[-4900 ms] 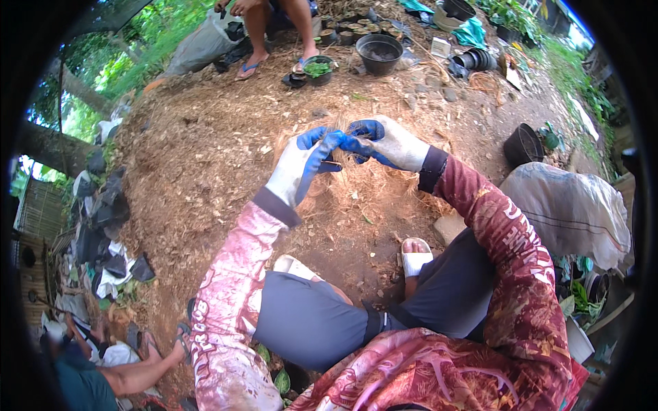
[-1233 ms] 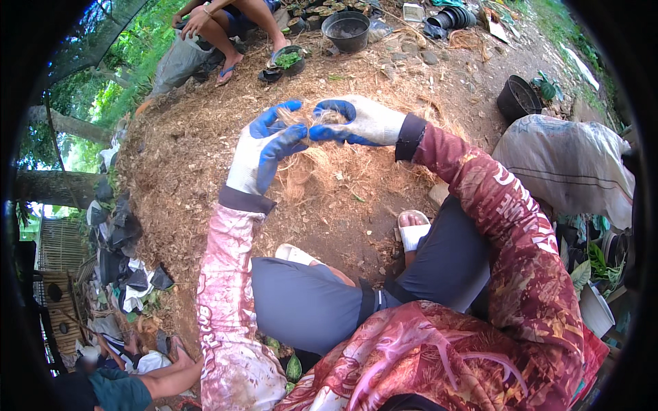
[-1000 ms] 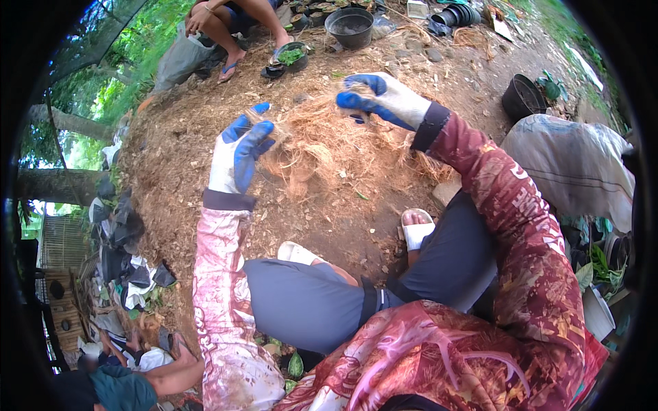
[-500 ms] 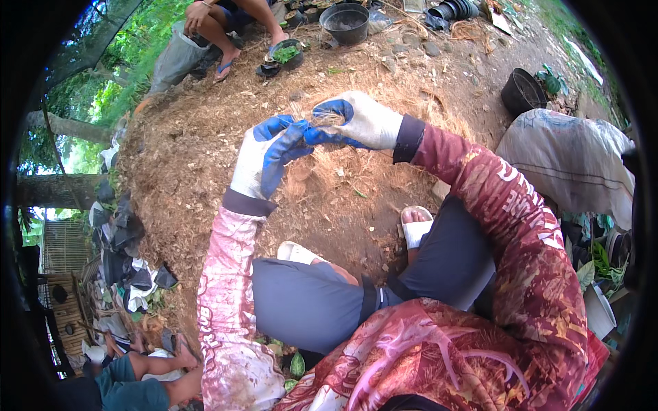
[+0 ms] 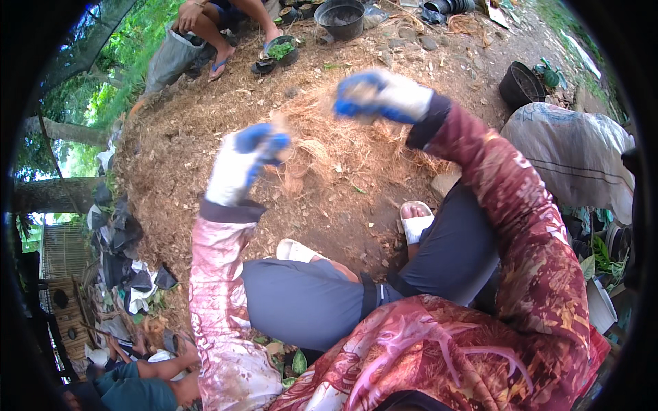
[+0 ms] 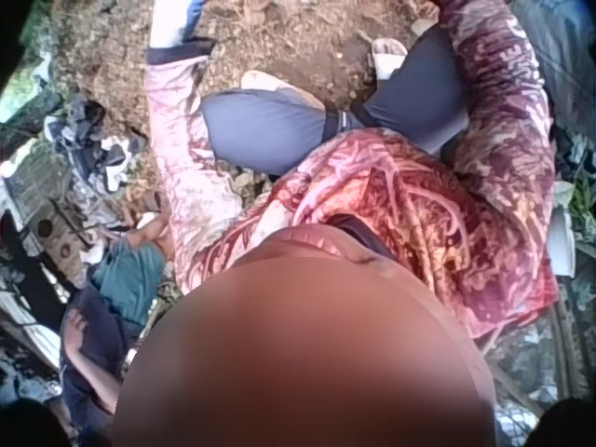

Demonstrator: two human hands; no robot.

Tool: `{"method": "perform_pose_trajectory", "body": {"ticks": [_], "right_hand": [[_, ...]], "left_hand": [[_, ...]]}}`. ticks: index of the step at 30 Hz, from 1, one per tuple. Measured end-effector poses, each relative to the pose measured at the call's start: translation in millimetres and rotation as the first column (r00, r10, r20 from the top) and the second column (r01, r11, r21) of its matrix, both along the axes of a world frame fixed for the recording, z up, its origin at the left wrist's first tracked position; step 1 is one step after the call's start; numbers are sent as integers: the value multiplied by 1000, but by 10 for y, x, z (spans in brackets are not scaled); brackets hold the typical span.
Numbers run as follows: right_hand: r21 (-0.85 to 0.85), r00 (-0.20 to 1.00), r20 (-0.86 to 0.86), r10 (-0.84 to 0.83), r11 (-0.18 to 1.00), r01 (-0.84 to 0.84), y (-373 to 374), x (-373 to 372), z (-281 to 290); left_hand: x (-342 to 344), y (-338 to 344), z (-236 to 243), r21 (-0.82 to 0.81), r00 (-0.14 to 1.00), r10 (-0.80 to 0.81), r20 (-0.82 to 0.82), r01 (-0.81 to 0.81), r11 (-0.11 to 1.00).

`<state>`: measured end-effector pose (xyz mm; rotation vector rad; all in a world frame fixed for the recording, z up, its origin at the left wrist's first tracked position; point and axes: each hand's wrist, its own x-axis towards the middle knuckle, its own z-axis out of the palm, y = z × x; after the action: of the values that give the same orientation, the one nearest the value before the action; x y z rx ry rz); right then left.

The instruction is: The person sits on the ground and repeatedly pulls apart coconut husk fibers by hand, separating strands and placing them into a pile. Another person is visible nearby tending to plants.

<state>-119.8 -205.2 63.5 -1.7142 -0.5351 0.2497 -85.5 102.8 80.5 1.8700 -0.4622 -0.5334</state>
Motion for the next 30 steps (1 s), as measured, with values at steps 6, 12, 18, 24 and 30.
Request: {"method": "perform_pose_trajectory", "body": {"ticks": [6,12,18,24,30], "right_hand": [[131,980,-187,-68,987,93,-90,65,-179],[183,983,-131,-126,972,148,354,140,-398],[5,990,5,-142,990,142,559,107,-354],[171,957,-203,-207,955,243,629,36,-362],[300,921,-290,-260,889,346,751,34,-284]], "left_hand": [[53,189,-181,-193,983,125,-132,-149,970],[35,-120,-315,-221,986,160,-52,-168,961],[-41,-267,-275,-177,993,-1,-122,-21,984],[76,-182,-269,-207,989,37,-143,-67,976],[88,-202,-208,-318,967,90,-239,-166,934]]}}
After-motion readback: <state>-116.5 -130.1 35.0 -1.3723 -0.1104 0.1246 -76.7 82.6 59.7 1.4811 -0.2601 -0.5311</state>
